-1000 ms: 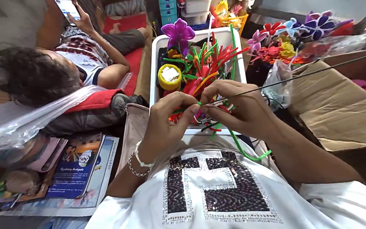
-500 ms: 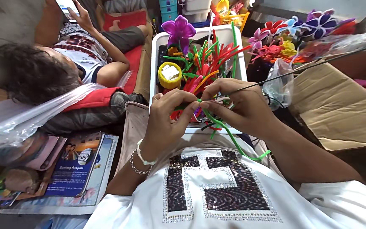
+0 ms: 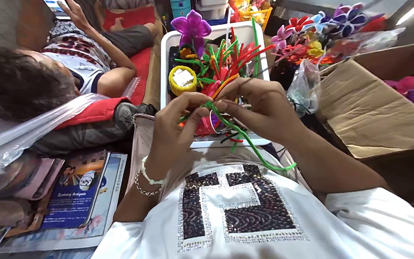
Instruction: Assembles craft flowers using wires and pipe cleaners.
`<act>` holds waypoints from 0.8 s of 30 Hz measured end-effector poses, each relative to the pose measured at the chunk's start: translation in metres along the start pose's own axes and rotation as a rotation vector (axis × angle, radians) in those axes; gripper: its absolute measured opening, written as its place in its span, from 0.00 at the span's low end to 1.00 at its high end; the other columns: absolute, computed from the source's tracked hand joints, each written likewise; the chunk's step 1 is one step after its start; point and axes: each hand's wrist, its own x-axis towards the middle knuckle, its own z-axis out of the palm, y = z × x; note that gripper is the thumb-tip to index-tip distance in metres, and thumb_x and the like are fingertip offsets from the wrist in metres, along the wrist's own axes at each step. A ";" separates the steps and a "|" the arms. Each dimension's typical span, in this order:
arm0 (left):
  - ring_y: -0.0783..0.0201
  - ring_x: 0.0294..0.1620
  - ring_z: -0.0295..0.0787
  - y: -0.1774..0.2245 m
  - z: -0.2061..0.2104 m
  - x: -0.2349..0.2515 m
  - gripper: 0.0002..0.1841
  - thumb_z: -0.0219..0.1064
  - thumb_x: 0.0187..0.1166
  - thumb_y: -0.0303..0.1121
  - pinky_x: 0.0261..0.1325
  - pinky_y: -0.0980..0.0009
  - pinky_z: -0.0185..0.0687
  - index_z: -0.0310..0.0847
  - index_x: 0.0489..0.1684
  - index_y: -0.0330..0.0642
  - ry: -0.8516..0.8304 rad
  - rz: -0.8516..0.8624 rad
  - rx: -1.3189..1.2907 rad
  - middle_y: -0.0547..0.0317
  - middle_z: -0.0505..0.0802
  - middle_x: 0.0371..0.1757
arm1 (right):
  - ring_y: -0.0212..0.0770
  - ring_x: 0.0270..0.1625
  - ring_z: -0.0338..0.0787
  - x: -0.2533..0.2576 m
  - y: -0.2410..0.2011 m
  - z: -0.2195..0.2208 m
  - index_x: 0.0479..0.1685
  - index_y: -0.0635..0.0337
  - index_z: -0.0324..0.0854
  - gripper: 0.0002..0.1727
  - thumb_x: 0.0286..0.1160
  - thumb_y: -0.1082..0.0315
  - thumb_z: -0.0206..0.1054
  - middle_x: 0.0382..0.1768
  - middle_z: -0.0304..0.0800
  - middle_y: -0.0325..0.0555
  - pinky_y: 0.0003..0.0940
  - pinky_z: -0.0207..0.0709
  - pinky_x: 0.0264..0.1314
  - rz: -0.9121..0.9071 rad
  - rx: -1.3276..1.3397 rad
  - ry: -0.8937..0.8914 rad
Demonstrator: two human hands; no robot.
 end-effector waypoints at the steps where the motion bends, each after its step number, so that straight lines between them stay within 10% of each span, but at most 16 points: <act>1: 0.73 0.46 0.90 0.000 -0.001 0.000 0.09 0.64 0.85 0.25 0.52 0.76 0.89 0.83 0.56 0.31 0.011 -0.019 -0.018 0.59 0.92 0.48 | 0.26 0.46 0.90 0.002 0.002 -0.002 0.47 0.61 0.88 0.09 0.83 0.64 0.66 0.44 0.92 0.38 0.25 0.86 0.53 -0.017 0.009 -0.003; 6: 0.76 0.42 0.89 -0.003 -0.007 0.001 0.09 0.62 0.87 0.28 0.49 0.78 0.88 0.83 0.57 0.36 0.053 -0.131 -0.008 0.66 0.92 0.44 | 0.38 0.52 0.90 0.005 0.002 -0.005 0.47 0.64 0.89 0.07 0.81 0.72 0.66 0.47 0.91 0.48 0.33 0.84 0.58 -0.203 -0.258 0.050; 12: 0.77 0.41 0.90 -0.011 -0.008 0.000 0.10 0.63 0.88 0.32 0.46 0.80 0.87 0.84 0.57 0.37 0.136 -0.156 0.205 0.63 0.94 0.45 | 0.39 0.53 0.91 0.004 -0.008 0.006 0.61 0.66 0.81 0.22 0.78 0.59 0.73 0.51 0.91 0.49 0.36 0.87 0.58 -0.158 -0.228 -0.111; 16: 0.75 0.42 0.90 -0.010 -0.010 0.000 0.11 0.62 0.89 0.33 0.46 0.80 0.85 0.86 0.57 0.37 0.149 -0.154 0.396 0.58 0.93 0.45 | 0.39 0.38 0.91 0.010 -0.002 0.013 0.60 0.63 0.81 0.12 0.81 0.72 0.66 0.40 0.90 0.46 0.34 0.87 0.43 -0.093 -0.321 -0.210; 24: 0.52 0.46 0.92 -0.010 -0.010 -0.001 0.11 0.63 0.87 0.31 0.51 0.55 0.86 0.89 0.55 0.38 -0.050 -0.085 0.665 0.48 0.94 0.45 | 0.58 0.44 0.89 0.028 -0.028 -0.030 0.52 0.67 0.87 0.13 0.84 0.80 0.55 0.44 0.88 0.59 0.48 0.80 0.39 -0.286 -0.764 -0.323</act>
